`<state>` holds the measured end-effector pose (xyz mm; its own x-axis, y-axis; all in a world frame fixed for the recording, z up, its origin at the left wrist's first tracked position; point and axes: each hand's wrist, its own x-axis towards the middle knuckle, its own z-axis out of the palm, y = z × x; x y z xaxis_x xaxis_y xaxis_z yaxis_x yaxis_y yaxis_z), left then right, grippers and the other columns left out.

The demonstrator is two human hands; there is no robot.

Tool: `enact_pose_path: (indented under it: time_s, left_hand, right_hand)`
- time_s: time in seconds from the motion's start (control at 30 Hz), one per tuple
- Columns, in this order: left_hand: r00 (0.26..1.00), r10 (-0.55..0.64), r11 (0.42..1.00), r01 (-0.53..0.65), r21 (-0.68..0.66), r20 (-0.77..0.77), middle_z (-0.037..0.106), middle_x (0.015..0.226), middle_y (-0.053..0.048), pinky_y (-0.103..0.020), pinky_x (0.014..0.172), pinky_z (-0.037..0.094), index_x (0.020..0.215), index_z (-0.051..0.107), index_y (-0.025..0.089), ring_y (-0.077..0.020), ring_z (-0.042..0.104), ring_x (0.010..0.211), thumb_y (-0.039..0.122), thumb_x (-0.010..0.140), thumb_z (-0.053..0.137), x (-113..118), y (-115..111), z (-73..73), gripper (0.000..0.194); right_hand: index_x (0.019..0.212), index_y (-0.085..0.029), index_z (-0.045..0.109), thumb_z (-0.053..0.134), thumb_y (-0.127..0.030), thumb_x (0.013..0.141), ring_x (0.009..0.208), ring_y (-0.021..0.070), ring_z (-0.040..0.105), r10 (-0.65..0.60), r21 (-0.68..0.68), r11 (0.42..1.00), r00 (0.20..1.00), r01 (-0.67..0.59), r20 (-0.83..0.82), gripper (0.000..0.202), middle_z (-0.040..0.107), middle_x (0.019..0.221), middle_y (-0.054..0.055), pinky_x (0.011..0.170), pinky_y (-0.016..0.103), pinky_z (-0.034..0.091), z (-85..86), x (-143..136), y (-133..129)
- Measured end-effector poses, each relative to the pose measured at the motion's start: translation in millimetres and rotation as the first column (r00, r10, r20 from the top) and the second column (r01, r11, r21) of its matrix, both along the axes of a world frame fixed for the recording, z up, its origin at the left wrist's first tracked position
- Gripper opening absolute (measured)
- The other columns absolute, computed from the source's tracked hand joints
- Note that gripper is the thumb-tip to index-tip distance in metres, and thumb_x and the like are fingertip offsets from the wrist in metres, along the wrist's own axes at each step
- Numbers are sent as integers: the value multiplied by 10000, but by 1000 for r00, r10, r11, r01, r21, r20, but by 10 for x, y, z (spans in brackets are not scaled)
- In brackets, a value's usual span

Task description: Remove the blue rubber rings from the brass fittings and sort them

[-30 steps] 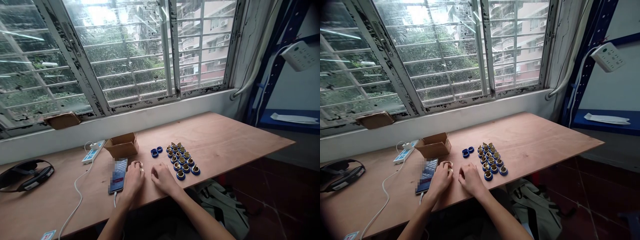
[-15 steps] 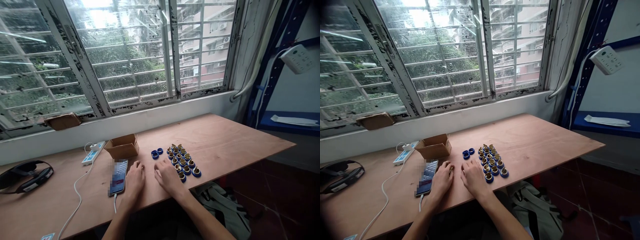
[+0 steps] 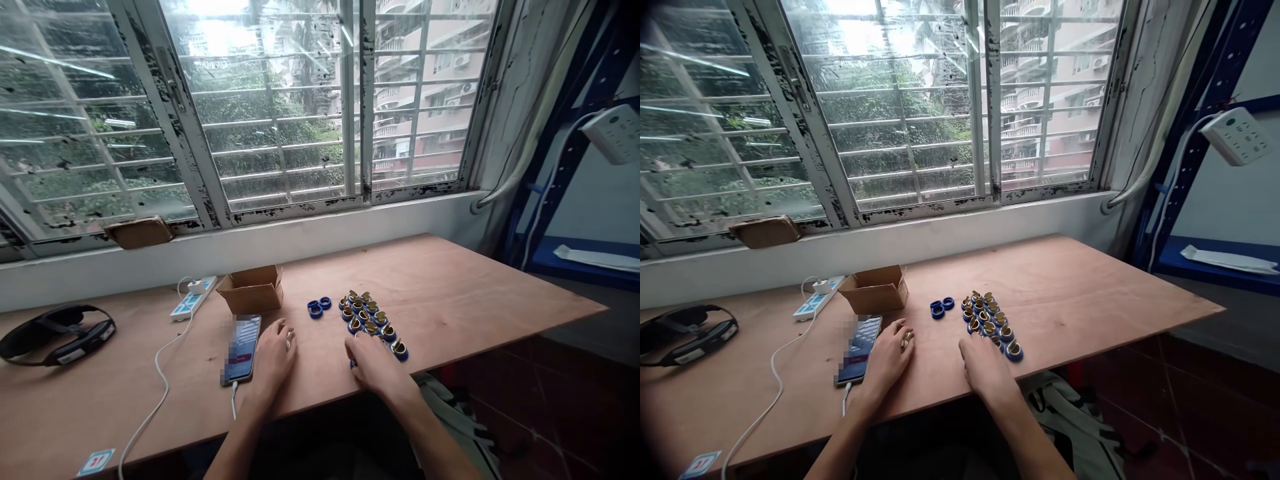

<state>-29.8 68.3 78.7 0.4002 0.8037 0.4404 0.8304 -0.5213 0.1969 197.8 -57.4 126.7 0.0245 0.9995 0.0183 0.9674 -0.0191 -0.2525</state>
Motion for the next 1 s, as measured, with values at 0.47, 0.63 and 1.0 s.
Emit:
enact_pose_path:
  time_s: [0.47,0.63,1.0]
  left_hand:
    - [734,20,949,200,-244,679,752,934,-77,-362,740,556,1251,642,194,-250,715,790,465,1004,466,447,-525,-77,407]
    - [500,145,829,409,-380,854,773,932,-107,-364,812,576,1013,733,142,-268,728,880,555,944,519,500,-410,-140,471]
    - [434,125,758,539,-368,892,634,1437,-121,-447,1163,424,1370,633,148,-283,580,1334,443,985,410,361,-423,-175,534]
  right_hand:
    - [1317,-213,647,668,-159,829,980,211,652,230,430,903,829,14,-510,492,603,1161,86,899,313,510,-286,-361,382]
    - [950,-212,736,656,-178,903,911,192,642,294,512,848,681,137,-670,99,627,1011,46,824,292,520,-338,-532,424]
    - [828,-198,691,718,-143,837,986,221,555,341,500,866,702,24,-625,61,642,964,37,883,328,459,-383,-643,422]
